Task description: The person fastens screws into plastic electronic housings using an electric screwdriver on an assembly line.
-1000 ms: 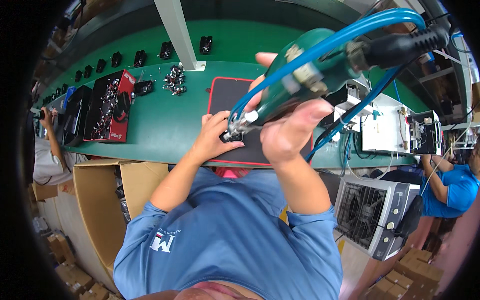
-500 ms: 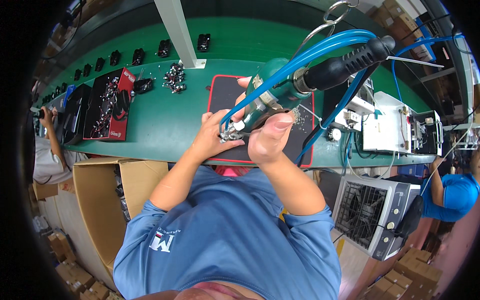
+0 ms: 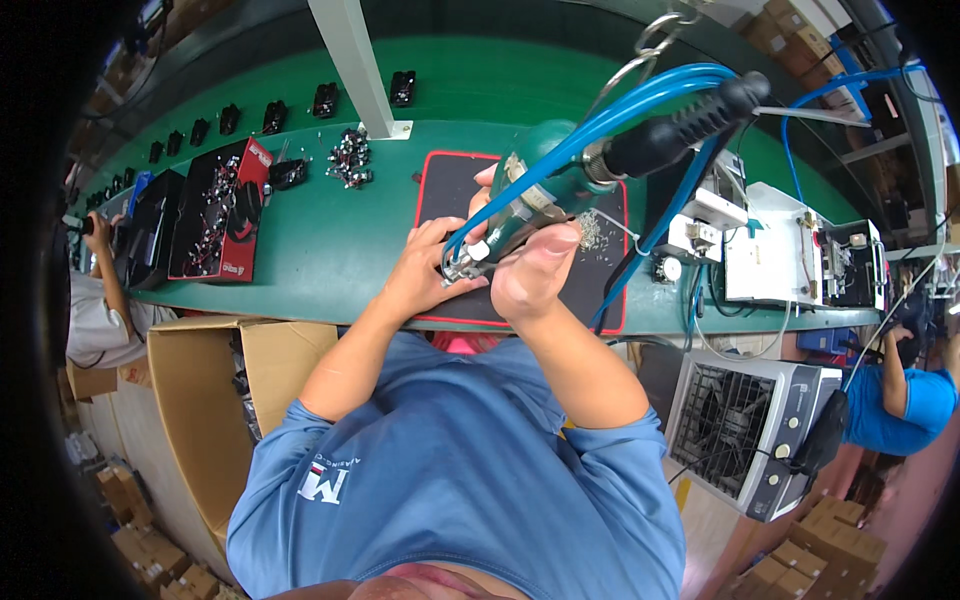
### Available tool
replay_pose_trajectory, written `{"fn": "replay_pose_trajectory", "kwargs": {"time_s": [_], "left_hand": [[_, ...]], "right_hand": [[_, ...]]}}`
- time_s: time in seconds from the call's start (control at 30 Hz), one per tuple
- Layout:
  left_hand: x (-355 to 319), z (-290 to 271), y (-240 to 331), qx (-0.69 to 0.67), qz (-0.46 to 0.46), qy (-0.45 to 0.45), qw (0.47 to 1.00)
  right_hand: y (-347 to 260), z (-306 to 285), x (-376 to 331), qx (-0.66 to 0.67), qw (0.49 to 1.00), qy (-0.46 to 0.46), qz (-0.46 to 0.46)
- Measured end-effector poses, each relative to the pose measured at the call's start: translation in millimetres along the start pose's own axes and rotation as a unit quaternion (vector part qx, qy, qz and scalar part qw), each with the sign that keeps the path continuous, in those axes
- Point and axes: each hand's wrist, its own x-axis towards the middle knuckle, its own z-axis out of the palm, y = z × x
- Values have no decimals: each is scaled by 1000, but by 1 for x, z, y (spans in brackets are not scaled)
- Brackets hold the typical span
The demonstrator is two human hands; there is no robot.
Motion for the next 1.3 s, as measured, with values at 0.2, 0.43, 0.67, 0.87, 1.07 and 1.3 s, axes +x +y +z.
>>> {"fn": "replay_pose_trajectory", "kwargs": {"time_s": [0.2, 0.43, 0.67, 0.87, 1.07, 1.3], "left_hand": [[-2, -2, -6, -14, -11, 13, 1000], [-3, -4, 1, -16, -9, 26, 999], [-3, -4, 0, -28, 23, 38, 999], [-4, -3, -4, -23, 19, 28, 999], [-5, 1, -9, -34, 26, 38, 998], [-12, 8, -25, -77, -37, 2, 996]], "right_hand": [[-48, 13, 28, -19, 999, 0, -29], [-37, 16, 25, -13, 1000, 0, 0], [-5, 17, 11, -8, 1000, 1, 25], [-1, 16, 7, -9, 1000, -11, 23], [2, 18, 6, -3, 999, -18, 31], [9, 21, 3, 5, 1000, -14, 19]]}}
